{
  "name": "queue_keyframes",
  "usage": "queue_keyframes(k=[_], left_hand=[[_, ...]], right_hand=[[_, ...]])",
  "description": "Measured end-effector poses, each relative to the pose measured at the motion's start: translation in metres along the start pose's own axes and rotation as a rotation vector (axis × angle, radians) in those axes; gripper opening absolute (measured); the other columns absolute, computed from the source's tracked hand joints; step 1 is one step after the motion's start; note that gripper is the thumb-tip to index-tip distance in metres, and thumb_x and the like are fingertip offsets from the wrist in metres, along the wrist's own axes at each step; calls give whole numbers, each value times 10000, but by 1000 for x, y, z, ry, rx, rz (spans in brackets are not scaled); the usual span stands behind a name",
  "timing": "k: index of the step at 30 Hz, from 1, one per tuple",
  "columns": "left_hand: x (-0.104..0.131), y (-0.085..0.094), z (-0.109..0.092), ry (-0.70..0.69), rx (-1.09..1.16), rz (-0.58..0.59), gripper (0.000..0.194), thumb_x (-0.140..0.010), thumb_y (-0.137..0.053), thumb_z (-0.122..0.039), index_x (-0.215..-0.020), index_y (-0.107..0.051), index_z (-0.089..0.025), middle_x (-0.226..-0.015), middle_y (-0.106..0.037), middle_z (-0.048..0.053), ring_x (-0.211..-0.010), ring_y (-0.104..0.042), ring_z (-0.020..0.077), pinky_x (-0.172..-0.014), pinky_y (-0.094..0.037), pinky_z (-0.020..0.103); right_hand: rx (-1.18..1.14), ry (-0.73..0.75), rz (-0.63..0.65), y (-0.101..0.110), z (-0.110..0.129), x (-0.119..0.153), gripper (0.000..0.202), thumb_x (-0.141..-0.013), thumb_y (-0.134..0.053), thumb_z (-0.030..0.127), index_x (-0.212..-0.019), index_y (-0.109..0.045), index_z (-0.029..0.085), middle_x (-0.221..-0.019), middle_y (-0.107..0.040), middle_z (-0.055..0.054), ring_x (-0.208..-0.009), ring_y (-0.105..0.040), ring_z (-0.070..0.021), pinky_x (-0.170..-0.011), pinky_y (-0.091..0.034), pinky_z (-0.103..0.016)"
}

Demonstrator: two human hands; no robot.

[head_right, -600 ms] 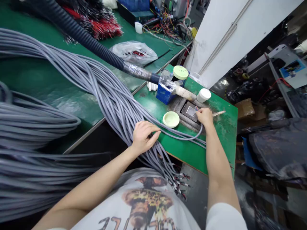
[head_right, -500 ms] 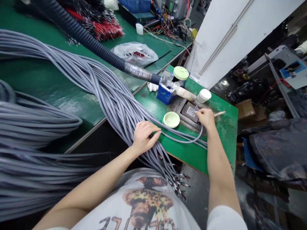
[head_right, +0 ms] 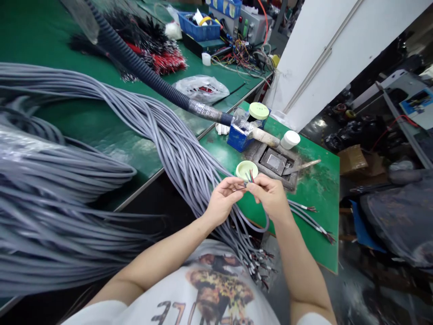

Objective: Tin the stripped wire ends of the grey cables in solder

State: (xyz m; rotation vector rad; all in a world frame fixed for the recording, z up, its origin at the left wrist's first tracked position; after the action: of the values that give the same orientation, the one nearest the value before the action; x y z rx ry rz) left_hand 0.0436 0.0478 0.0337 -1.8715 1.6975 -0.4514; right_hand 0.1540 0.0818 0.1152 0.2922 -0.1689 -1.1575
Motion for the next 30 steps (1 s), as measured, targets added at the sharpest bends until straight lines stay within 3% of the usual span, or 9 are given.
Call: queue_keyframes(k=[7,10,13,15,17,20,25,27,30], left_hand=[[1,-16,-14,-50,163,-86,169,-766,-729,-334,-830,-650,-199,-785,-587,-11,-710,-567,97,-700,-472,243],[3,-13,-37,-296,-48,-72,73,-833,-658,-272,-871,-654,-209,-786,-601,-7,-717,-579,104,-710,-468,255],[12,-24,-53,-636,-360,90,53,-827,-654,-222,-866,-689,-210,-778,-634,16,-771,-589,139,-757,-464,296],[16,-28,-50,-689,-421,150,82,-831,-645,-208,-888,-703,-214,-790,-648,27,-782,-588,148,-767,-463,309],[14,-25,-39,-569,-359,92,94,-815,-668,-208,-901,-707,-214,-824,-655,32,-796,-589,147,-775,-465,304],[9,-19,-14,-197,-120,-5,254,-765,-734,-264,-1009,-686,-214,-904,-676,37,-839,-611,147,-807,-471,286],[19,-37,16,340,222,252,408,-822,-635,-469,-1049,-669,-131,-539,-595,-16,-511,-592,132,-618,-467,268],[22,-40,16,417,306,317,427,-826,-618,-497,-1022,-665,-121,-479,-551,-33,-431,-543,121,-562,-442,259],[20,-34,7,387,371,300,339,-787,-687,-454,-844,-664,-120,-673,-657,31,-616,-615,132,-698,-464,267]], right_hand=[[-47,-40,9,-10,4,20,225,-843,-634,371,-720,-655,184,-495,-466,51,-434,-391,-75,-444,-296,-225],[-152,-85,19,-14,-6,35,237,-886,-578,372,-1025,-661,200,-545,-528,50,-396,-412,-61,-397,-295,-199],[-311,-103,-38,-15,-16,46,346,-899,-555,373,-1211,-578,224,-536,-531,57,-365,-387,-57,-351,-259,-180],[-381,-105,-83,-14,-20,49,393,-896,-563,361,-1266,-534,232,-513,-517,64,-359,-368,-58,-345,-253,-176],[-410,-105,-117,-12,-22,50,436,-894,-570,339,-1311,-490,243,-506,-516,68,-362,-359,-59,-348,-254,-173],[-421,-92,-159,-13,-20,51,498,-892,-573,324,-1364,-425,264,-519,-529,69,-366,-357,-61,-347,-243,-167],[-415,-112,-151,-21,-25,54,561,-880,-590,321,-1394,-368,283,-544,-564,72,-370,-394,-67,-357,-288,-164],[-370,-126,-71,-20,-28,53,548,-867,-606,327,-1373,-404,271,-569,-585,61,-421,-467,-84,-415,-369,-186],[-194,-97,13,-3,-26,46,399,-849,-619,361,-1218,-586,214,-540,-561,50,-487,-497,-99,-507,-416,-225]])
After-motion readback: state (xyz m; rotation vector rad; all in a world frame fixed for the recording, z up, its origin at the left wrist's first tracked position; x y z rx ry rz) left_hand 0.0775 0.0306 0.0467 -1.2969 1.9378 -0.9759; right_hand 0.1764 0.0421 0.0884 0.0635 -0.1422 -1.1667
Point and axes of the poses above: each hand's wrist, its own x-axis away from the middle knuckle, its own y-axis out of the back of the hand, z = x × y, the point moved 6 cm from there along -x, towards the middle knuckle
